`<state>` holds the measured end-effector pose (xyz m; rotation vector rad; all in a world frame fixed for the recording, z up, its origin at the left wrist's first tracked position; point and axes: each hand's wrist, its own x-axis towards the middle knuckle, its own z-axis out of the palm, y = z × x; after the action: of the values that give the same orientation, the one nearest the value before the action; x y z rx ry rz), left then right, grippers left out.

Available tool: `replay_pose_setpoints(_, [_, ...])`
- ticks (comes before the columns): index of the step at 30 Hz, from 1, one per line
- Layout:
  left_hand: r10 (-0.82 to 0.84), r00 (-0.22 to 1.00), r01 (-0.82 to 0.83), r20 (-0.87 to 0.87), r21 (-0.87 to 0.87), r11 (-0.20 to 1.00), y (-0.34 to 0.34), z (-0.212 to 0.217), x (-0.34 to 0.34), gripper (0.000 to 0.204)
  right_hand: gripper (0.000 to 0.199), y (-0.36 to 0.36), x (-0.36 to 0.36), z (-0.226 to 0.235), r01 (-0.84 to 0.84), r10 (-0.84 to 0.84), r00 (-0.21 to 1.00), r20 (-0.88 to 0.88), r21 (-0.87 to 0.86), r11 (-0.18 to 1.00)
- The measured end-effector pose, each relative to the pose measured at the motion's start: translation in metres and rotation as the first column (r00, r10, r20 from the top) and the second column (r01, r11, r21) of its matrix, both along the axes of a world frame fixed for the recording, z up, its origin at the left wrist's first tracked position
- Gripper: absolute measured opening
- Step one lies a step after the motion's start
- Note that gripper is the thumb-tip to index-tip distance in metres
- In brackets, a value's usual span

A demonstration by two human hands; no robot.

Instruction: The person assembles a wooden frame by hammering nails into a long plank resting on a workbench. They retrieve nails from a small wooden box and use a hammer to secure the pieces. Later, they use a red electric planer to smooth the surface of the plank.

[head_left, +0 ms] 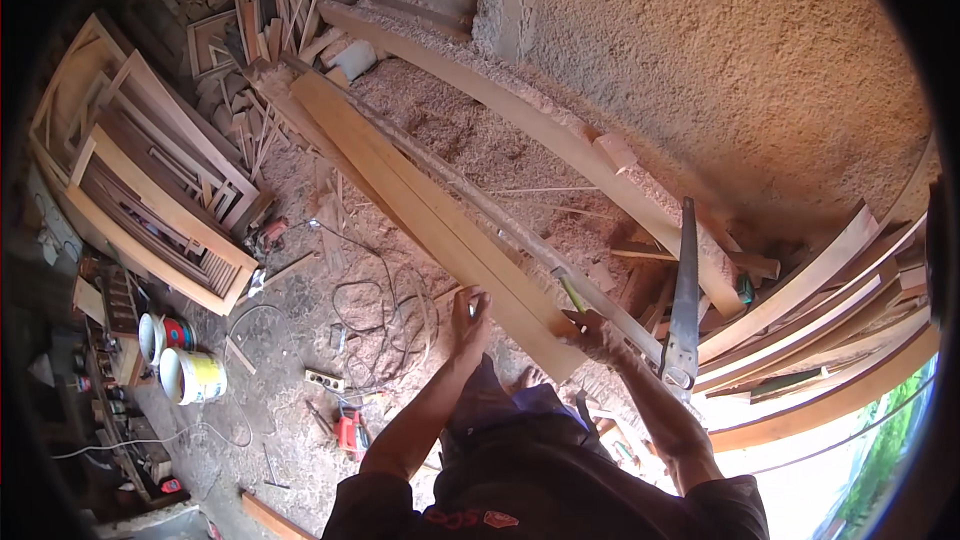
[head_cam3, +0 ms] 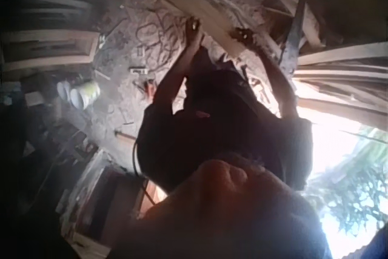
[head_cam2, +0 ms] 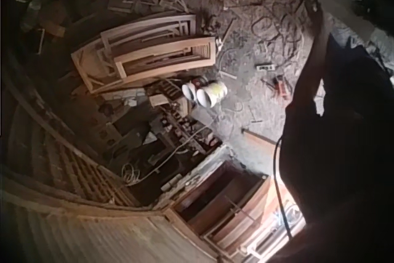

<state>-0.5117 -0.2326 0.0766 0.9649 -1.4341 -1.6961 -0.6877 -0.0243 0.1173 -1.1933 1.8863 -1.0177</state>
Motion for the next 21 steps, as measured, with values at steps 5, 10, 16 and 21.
replay_pose_setpoints(5, [0.287, 0.93, -0.282, 0.228, -0.054, 0.958, 0.047, -0.007, -0.007, 0.059, 0.043, 0.01, 0.024, -0.036, 0.083, -0.078, 0.993, 0.093, -0.061, 0.995])
replay_pose_setpoints(10, [0.38, 0.747, -0.355, 0.546, -0.156, 0.922, 0.058, -0.025, -0.01, 0.073, 0.047, 0.01, 0.023, -0.034, 0.057, -0.053, 0.979, 0.198, -0.018, 0.998])
replay_pose_setpoints(16, [0.234, 0.833, -0.366, 0.501, 0.184, 0.912, 0.051, -0.129, 0.001, 0.062, 0.032, 0.01, 0.026, -0.016, 0.022, 0.01, 0.934, -0.356, 0.086, 0.996])
replay_pose_setpoints(21, [0.43, 0.868, -0.483, 0.247, 0.221, 0.847, 0.075, -0.159, -0.016, 0.065, 0.033, 0.05, 0.01, -0.027, 0.088, -0.08, 0.81, -0.581, -0.014, 0.996])
